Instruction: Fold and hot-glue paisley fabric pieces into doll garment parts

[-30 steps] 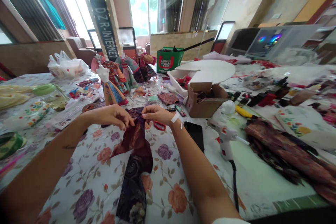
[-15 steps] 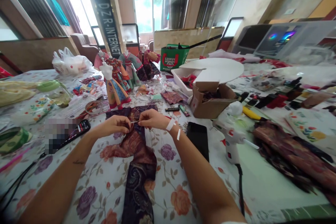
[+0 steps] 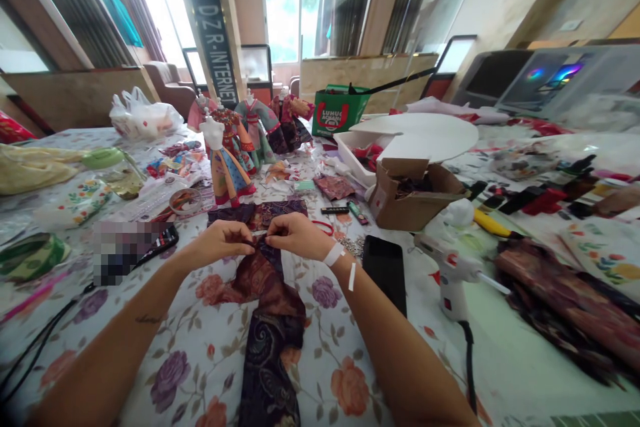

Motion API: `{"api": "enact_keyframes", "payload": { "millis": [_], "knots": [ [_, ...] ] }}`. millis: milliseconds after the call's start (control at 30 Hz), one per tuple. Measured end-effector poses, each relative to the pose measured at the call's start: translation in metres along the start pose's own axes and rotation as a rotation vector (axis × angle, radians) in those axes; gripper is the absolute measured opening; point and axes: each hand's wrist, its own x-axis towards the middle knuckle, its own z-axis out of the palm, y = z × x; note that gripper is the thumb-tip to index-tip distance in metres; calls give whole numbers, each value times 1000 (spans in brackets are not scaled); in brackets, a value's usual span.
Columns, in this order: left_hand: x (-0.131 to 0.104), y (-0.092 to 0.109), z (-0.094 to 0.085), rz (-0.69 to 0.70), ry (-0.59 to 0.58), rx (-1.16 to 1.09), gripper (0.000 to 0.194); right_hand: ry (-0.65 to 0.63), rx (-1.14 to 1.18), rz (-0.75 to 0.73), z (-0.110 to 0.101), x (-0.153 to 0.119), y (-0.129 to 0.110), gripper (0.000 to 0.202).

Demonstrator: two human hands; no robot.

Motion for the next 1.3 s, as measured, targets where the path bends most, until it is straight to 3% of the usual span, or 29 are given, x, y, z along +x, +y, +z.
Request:
{"api": "enact_keyframes", "payload": {
  "millis": [100, 300, 400, 1300],
  "knots": [
    [-3, 7, 1, -18, 22, -22, 29, 14, -42, -10, 2, -2, -6, 16],
    [-7, 9, -2, -17, -139, -36, 37, 2, -103, -27, 7, -4, -12, 11],
    [-7, 9, -2, -21, -166, 6, 36, -4, -121, -36, 9, -4, -12, 8],
    [-6, 9, 1, 2, -75, 258, 26, -9, -144, -65, 11, -4, -14, 9]
  ]
}}
